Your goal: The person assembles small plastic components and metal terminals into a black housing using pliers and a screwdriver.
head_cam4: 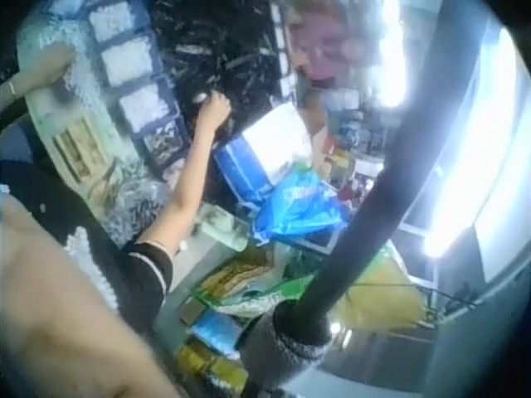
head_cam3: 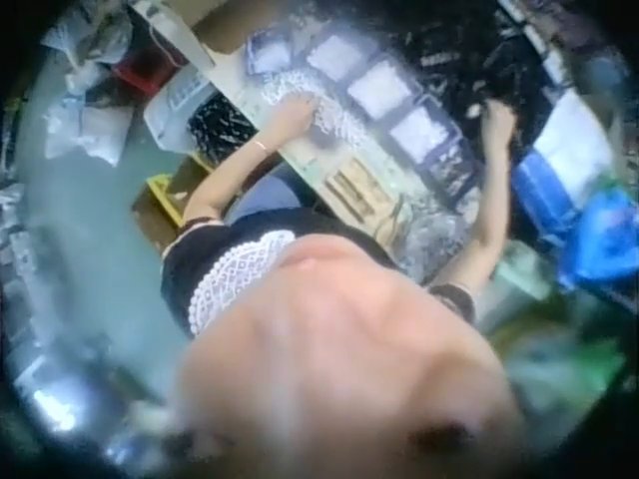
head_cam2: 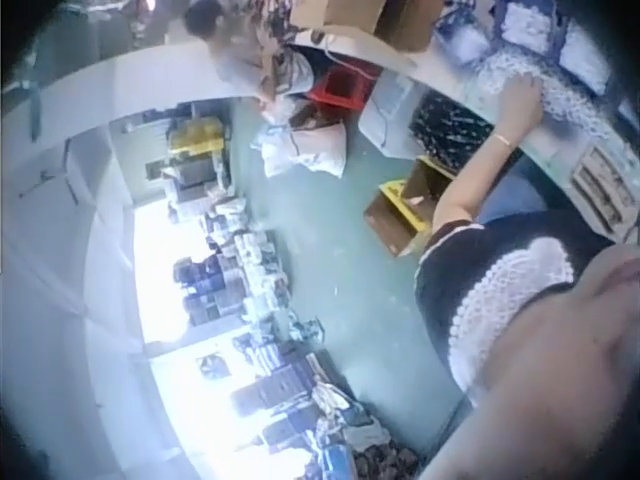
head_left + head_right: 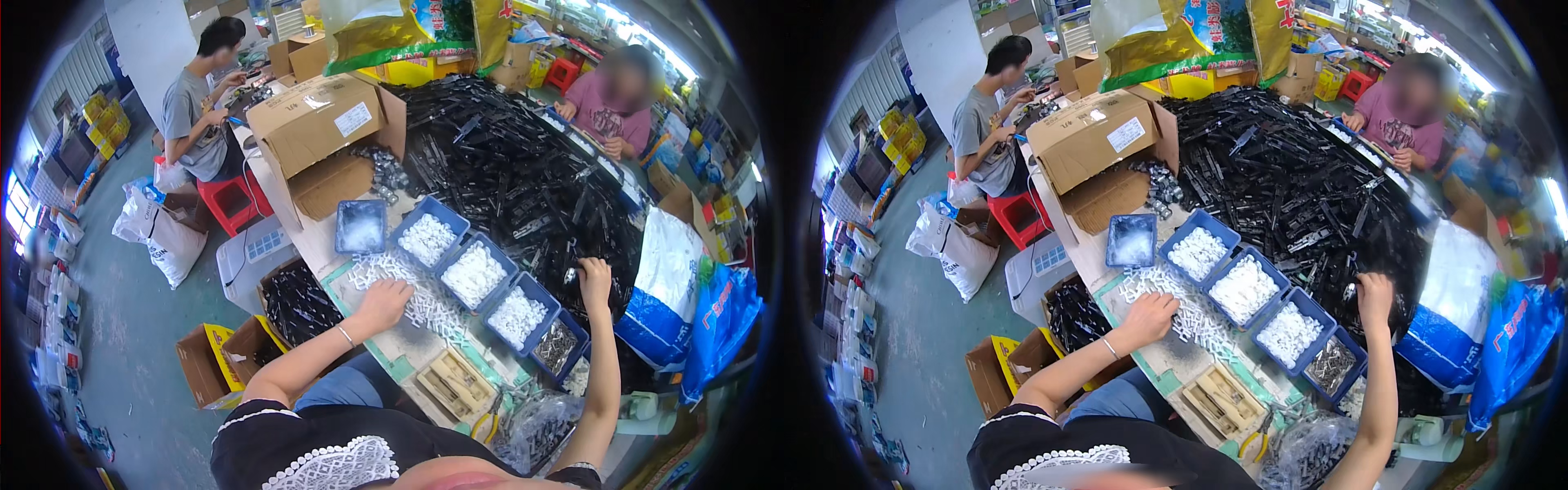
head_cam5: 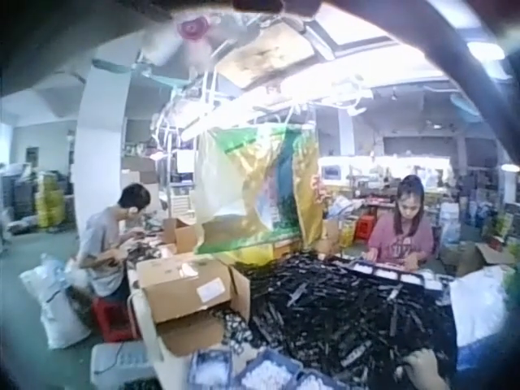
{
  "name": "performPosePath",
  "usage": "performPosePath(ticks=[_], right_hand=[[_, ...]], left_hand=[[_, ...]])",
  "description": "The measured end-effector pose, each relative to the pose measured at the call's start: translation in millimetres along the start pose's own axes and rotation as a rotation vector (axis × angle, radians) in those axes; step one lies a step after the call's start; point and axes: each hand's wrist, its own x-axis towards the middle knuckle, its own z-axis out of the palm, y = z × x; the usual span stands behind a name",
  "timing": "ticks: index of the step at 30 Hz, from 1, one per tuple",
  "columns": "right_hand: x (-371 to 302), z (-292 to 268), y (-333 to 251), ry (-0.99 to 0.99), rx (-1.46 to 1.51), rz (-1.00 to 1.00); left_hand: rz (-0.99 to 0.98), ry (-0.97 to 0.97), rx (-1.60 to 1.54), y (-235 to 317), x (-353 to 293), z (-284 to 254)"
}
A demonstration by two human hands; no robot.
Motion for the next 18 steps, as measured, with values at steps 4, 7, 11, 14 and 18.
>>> performPosePath(ticks=[4,7,11,14,18], right_hand=[[-3.9,-45.8,-41.4,0.172,0.319,0.183],[-20.1,-80.8,-98.6,0.075,0.659,0.367],[-68.6,-112.5,-189.7,-0.262,0.854,0.315],[-116.7,-105.1,-235.9,-0.388,0.745,0.221],[-159.7,-69.8,-282.7,-0.28,0.616,0.22]], left_hand=[[0.119,0.023,0.011,-7.1,7.0,-3.6],[0.158,0.025,-0.059,-23.5,6.7,3.6],[0.123,-0.011,-0.189,-33.2,15.0,2.6],[0.011,0.034,-0.352,-28.9,21.6,2.4],[-0.17,0.097,-0.594,-28.4,21.6,24.1]])
